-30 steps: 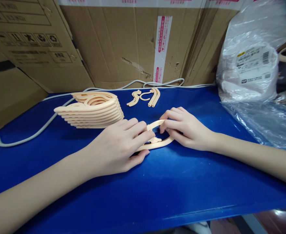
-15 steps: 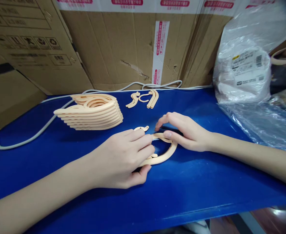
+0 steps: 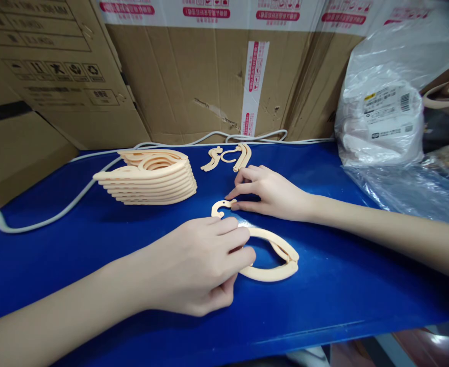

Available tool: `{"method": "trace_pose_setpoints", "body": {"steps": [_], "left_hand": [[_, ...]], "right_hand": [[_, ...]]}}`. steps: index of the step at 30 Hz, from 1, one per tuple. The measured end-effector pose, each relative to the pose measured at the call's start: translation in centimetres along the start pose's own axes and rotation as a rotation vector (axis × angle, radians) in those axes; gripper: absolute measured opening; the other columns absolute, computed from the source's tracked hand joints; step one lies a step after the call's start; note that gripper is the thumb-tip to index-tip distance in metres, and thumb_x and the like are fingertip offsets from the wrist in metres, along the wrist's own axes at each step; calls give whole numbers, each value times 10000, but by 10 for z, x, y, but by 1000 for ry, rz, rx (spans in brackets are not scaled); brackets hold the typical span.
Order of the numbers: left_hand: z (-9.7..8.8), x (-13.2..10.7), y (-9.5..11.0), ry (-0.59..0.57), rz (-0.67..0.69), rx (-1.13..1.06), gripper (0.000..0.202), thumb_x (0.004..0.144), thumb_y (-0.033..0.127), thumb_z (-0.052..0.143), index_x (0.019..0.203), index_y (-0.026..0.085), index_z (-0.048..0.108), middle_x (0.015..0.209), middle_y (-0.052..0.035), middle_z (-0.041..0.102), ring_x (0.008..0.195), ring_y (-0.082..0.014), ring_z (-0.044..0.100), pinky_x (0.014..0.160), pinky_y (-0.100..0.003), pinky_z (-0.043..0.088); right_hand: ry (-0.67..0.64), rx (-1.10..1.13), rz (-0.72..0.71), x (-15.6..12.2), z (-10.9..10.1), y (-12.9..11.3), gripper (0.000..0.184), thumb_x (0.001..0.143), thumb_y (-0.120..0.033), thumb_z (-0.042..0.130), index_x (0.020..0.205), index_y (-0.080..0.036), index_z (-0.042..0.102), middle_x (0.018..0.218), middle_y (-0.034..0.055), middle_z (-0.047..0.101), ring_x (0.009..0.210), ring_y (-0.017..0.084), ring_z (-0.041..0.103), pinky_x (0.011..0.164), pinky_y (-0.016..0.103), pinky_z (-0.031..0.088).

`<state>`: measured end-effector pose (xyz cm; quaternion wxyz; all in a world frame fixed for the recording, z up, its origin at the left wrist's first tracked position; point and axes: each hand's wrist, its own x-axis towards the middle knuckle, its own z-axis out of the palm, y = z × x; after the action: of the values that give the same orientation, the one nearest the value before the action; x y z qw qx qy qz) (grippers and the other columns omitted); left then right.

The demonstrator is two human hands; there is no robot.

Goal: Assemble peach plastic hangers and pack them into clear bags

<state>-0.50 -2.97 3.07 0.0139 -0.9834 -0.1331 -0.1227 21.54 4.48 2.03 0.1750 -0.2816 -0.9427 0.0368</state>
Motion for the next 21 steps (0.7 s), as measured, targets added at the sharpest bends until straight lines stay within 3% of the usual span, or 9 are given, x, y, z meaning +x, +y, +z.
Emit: {"method": "trace_pose_setpoints", "body": {"steps": [5,9,15,18,21], "left_hand": [[-3,0,-1,-46,12,-22,100,815,109,551,843,194,595,809,-4,543,732,-178,437,652,-327,356],[-2,0,-3,-27,30,-35,182,864,41,503,891,196,596,802,-1,544,720,-170,433,650,-312,343],[5,-1,-13,71,-13,22,319,932,-33,395,797,196,572,761,4,535,663,-149,419,582,-281,301],[6,-2,-13,174,-89,28,308,938,-5,375,813,192,576,803,-2,546,670,-139,451,576,-277,312],[4,-1,-8,206,-257,9,178,943,109,425,928,188,584,894,-11,573,716,-143,513,606,-281,359]], "right_hand": [[27,73,69,-9,-5,4,151,979,-303,567,963,-173,642,977,66,650,910,207,576,820,362,396],[112,301,225,-25,-18,13,162,965,-335,572,925,-181,608,897,37,640,826,178,573,771,326,436],[503,804,573,-45,-36,23,131,853,-324,722,901,-210,680,860,-1,672,808,137,606,806,291,474],[623,1007,694,-50,-39,26,150,839,-311,745,950,-215,714,804,-19,641,730,93,571,743,238,474],[599,1068,748,-52,-39,25,187,845,-333,741,979,-203,724,785,-18,616,692,79,548,670,213,470]]}}
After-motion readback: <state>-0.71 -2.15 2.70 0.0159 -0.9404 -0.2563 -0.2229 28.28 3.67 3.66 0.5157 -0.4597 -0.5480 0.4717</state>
